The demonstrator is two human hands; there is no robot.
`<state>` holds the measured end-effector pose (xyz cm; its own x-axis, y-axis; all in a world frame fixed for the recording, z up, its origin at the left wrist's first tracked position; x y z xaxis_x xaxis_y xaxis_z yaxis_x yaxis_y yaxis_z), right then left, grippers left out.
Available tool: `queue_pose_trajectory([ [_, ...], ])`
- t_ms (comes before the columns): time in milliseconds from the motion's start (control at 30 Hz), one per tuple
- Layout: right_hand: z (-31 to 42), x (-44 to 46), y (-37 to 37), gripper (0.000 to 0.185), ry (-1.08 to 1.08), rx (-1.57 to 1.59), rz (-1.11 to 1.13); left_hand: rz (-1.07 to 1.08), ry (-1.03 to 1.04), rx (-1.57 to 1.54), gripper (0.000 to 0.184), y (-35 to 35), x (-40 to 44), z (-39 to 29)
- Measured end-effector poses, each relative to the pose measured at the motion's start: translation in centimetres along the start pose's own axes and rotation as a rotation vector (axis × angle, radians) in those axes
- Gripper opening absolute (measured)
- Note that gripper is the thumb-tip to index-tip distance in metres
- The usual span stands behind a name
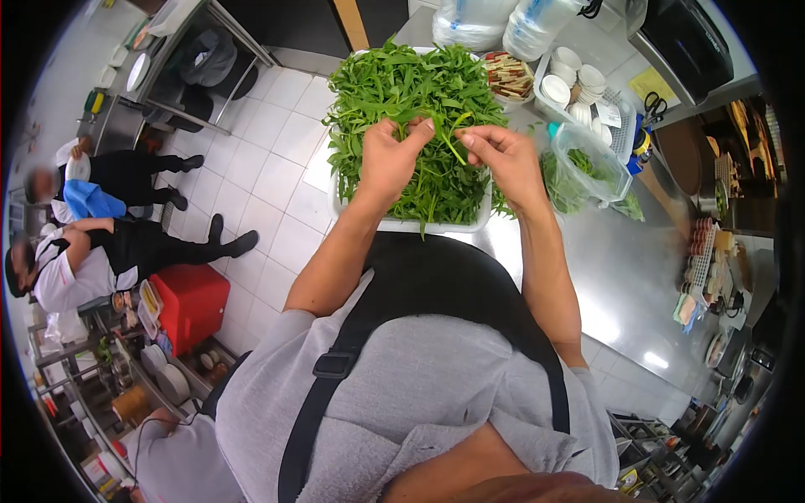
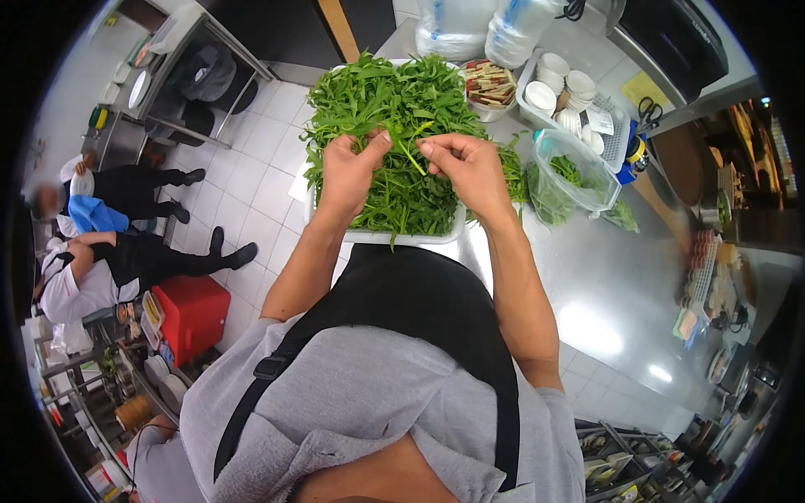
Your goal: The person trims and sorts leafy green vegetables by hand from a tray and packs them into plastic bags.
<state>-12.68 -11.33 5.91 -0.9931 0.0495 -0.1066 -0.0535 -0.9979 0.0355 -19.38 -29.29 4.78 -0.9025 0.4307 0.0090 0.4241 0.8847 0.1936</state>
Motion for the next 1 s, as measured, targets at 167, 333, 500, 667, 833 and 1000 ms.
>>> queue_pose_trajectory([
  [167, -0.7, 0.1, -0.1, 0.017, -0.057, 0.028, -0.08, -0.031, 0.029, -0.007, 0.012, 1.4, -0.1, 0.5],
  [333, -3.0, -2.1, -5.1, 0.02, -0.096, -0.152, -0.309, 0.023, -0.002, -0.348, 0.011, 1.1, 0.9, 1.3],
  [500, -6.2, -5.0, -8.8, 0.022, -0.224, -1.07, -0.353, 0.125, -0.062, -0.355, 0.018, 2.4, 0.6, -0.3],
  [667, 0.0, -4.1, -1.9, 0.021, -0.181, -0.256, -0.208, 0.102, -0.075, 0.046, 0.017, 4.8, -0.6, -2.1],
  [833, -2.0, -2.3, -2.5, 0.017, -0.236, 0.009, -0.271, 0.1, -0.017, -0.149, 0.012, 6.1, 0.5, -0.5],
  [1000, -2.7, -2.7, -3.9, 0.022, -0.224, -0.031, -0.195, 0.198, 0.014, -0.161, 0.014, 7.2, 1.5, -0.1],
])
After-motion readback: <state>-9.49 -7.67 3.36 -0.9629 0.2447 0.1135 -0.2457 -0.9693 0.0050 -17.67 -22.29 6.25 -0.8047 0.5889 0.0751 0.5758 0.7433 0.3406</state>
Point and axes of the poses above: each hand's wrist, its own x-axis towards the middle knuckle, its own y-axis out of the palm, z = x × y, the point moved 2 cm from there along x, towards the middle knuckle, and after that the axes turned 9 degrees about z, right-handed, at the moved point
